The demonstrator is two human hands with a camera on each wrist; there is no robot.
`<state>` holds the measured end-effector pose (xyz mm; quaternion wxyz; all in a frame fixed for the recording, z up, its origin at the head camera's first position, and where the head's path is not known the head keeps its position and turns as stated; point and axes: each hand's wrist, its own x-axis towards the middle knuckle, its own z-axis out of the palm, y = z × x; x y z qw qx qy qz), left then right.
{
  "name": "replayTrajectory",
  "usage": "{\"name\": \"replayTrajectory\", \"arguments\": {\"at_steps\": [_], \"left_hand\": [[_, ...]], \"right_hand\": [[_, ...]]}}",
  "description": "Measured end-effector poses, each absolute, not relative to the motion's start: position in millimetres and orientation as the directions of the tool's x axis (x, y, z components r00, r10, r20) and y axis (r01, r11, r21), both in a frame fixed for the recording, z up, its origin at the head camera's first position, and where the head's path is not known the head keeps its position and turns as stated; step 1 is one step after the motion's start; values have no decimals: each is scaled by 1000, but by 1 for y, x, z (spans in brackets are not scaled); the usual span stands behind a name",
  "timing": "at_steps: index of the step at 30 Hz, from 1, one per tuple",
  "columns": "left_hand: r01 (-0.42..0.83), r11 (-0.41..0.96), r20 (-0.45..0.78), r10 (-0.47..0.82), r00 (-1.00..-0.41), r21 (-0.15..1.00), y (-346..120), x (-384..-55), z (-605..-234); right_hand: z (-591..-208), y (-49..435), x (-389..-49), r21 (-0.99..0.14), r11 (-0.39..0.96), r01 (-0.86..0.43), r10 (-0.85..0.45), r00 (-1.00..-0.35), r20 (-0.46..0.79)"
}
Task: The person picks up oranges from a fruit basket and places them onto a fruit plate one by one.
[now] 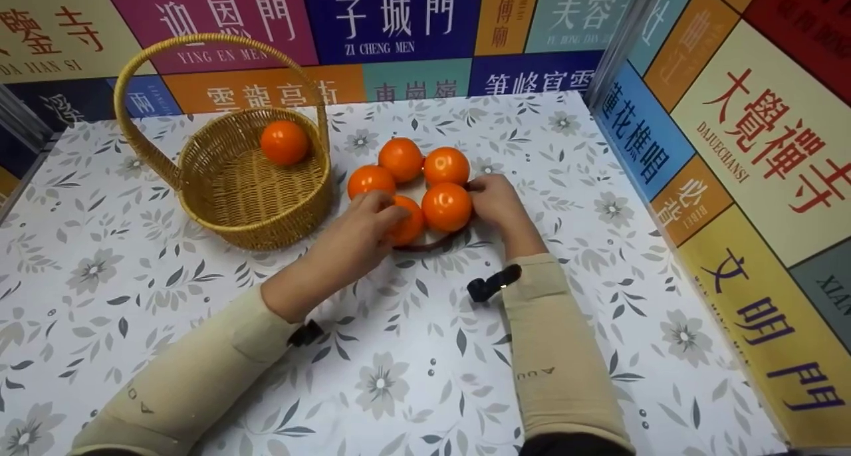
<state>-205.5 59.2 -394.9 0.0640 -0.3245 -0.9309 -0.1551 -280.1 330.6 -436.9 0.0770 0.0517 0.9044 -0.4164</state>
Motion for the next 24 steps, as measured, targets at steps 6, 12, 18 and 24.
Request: {"name": "replayTrajectory", "arguments": {"at_steps": [6, 12, 18, 24], "left_hand": [[635, 731, 251, 584, -772, 252, 54, -206, -384], [617, 748, 251, 566, -785, 244, 44, -212, -362], [595, 776, 261, 541, -799, 212, 33, -222, -343], [540, 814, 232, 494, -838, 216, 21, -240, -329]], "right_hand": [[-437, 331, -280, -731, 666, 149, 27, -984, -177], [-435, 331, -280, -726, 667, 166, 39, -981, -189], [-434, 331, -280, -733, 652, 194, 47, -975, -216], [-435, 328, -279, -752, 630, 193, 39, -975, -218]]}}
